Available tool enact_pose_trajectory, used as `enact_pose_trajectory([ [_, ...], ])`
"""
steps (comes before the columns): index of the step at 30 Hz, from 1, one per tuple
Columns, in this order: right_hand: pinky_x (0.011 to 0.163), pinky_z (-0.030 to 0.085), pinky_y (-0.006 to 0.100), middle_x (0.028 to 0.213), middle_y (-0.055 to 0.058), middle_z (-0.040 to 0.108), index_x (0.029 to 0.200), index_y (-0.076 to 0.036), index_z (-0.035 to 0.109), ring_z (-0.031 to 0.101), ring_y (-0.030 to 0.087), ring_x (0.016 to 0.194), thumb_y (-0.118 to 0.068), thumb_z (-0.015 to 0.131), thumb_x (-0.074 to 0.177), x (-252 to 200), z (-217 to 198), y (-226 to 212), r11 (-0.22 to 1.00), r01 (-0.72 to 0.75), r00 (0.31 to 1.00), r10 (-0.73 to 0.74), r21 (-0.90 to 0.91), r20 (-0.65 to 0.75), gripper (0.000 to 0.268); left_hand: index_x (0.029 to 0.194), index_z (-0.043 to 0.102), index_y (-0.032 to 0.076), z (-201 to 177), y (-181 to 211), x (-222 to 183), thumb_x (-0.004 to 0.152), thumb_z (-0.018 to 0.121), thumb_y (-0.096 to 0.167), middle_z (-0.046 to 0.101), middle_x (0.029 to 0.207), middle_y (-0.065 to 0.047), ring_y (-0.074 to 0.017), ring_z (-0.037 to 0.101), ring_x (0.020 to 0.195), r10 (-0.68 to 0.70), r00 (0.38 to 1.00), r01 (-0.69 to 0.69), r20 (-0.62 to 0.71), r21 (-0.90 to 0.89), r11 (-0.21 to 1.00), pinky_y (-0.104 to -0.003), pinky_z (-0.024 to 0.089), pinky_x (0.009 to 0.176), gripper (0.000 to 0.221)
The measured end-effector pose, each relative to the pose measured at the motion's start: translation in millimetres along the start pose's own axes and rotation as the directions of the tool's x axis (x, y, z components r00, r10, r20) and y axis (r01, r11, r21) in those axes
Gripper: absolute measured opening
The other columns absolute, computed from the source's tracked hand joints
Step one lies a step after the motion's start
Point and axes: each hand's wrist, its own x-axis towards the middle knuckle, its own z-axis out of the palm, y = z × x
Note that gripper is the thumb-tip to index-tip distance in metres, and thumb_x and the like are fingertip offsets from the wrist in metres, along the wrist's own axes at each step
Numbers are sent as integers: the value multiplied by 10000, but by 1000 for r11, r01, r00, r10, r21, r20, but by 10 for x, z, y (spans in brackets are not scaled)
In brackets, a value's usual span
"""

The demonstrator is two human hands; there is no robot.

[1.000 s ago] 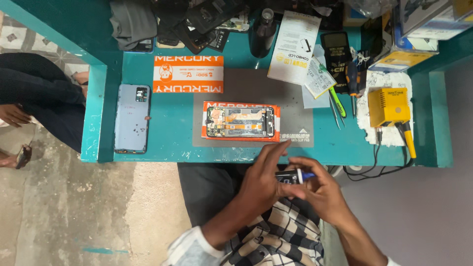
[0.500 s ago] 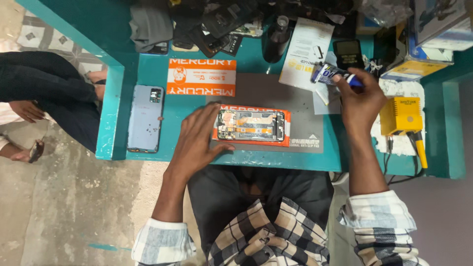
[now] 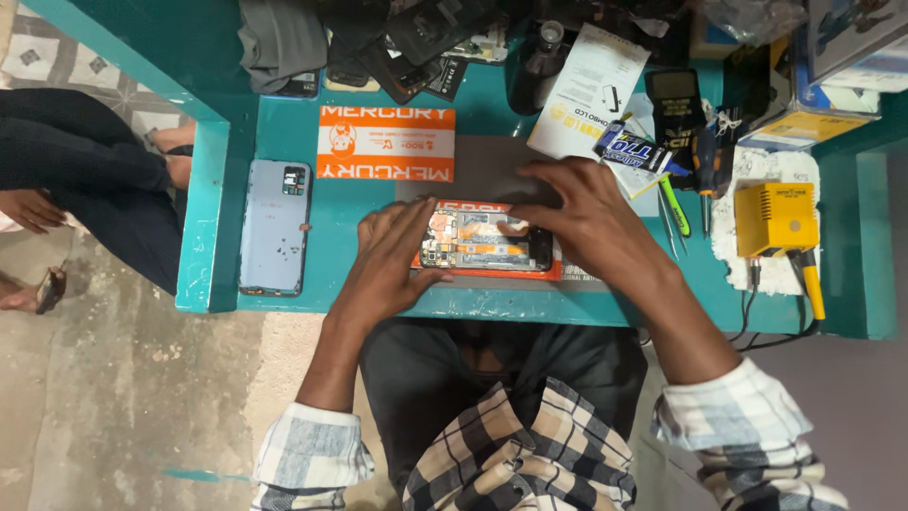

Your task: The person replaces a mobile phone screen by removing the old panel, cleaning the internal frame, applying adhesive from a tube, and pressing the new screen onto the device.

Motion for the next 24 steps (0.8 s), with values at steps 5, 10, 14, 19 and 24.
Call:
enact_pose_trajectory([
  [5,1080,410,431,1426,31,589,1015,-255,816,487,292,1342,-206,704,779,248,-22,-68,990,116,987,-106,-84,118,265,1536,394,54,-6,12,9,674,880,399,519,1517,-130,-315,411,1410,-21,1000,21,0,-27,999,-473,253,1146,1048],
  [10,1072,409,416,1417,24,598,1021,-205,816,497,275,1333,-210,707,792,203,51,-3,980,151,983,-135,-130,121,254,1548,385,54,26,-7,1,694,874,411,517,1518,-129,-311,392,1421,-33,999,33,1,-21,999,-486,234,1153,1046],
  [14,1066,417,415,1411,23,607,1019,-151,809,503,265,1326,-228,720,823,157,79,64,972,174,982,-158,-158,105,229,1543,380,49,54,13,10,709,867,404,511,1524,-129,-307,383,1428,-38,999,38,-1,-6,999,-513,210,1152,1029],
  [19,1073,419,425,1388,25,616,966,-174,812,503,275,1315,-126,741,766,35,-13,99,983,148,984,-135,-106,118,218,1547,370,50,62,18,16,712,866,424,500,1523,-143,-306,379,1428,-52,999,52,0,-10,999,-508,207,1154,1041],
  [24,1023,423,438,1251,7,669,850,-176,790,538,279,1228,-132,807,689,-124,-195,182,983,83,987,-103,166,121,167,1548,376,52,63,28,19,698,863,433,499,1528,-139,-303,373,1430,-65,998,65,6,-8,998,-499,208,1156,1051],
])
